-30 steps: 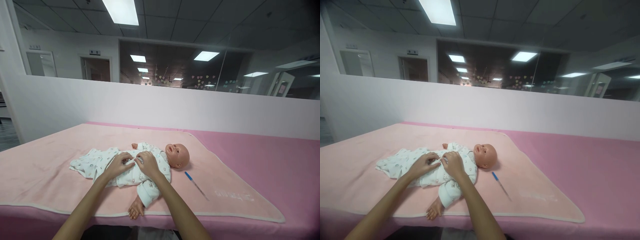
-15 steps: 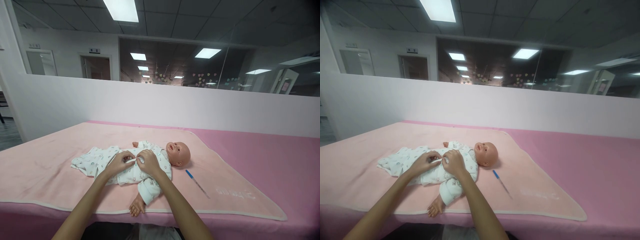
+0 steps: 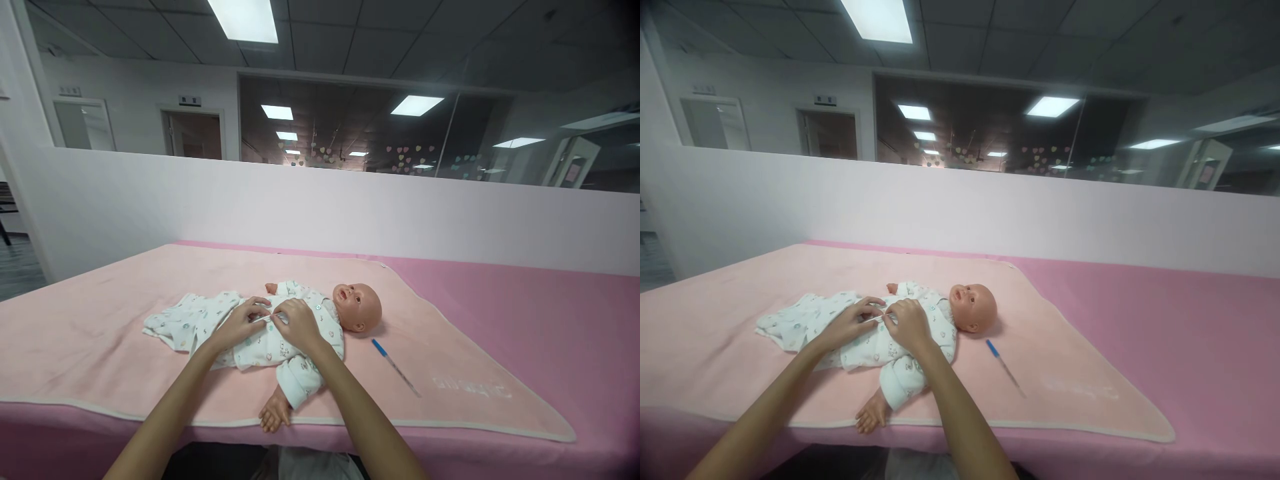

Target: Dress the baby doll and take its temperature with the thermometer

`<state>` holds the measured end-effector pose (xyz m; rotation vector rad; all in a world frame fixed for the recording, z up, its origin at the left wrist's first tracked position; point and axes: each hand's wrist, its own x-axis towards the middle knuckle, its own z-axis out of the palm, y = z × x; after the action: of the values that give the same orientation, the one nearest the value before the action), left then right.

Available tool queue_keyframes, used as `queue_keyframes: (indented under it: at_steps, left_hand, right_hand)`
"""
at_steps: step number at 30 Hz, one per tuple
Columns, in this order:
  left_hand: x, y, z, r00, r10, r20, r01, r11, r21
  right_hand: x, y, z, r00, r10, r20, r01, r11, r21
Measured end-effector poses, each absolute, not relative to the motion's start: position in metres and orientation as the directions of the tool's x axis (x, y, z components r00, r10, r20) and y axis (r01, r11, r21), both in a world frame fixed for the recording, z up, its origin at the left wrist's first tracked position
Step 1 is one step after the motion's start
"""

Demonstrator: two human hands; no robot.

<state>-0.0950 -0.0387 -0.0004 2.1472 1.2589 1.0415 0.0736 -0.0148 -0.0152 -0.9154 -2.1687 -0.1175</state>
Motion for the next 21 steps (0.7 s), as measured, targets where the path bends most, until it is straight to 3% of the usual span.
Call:
queue_keyframes:
  at_steps: [21]
  left_hand:
    - [-0.1009, -0.0341, -0.0023, 0.399, 0.887, 0.231, 0.405, -0.397, 0.824]
  right_hand:
    - [0.0738, -0.0154, -0.0144, -0.447, 0.589, 0.673, 0.635, 0.739, -0.224]
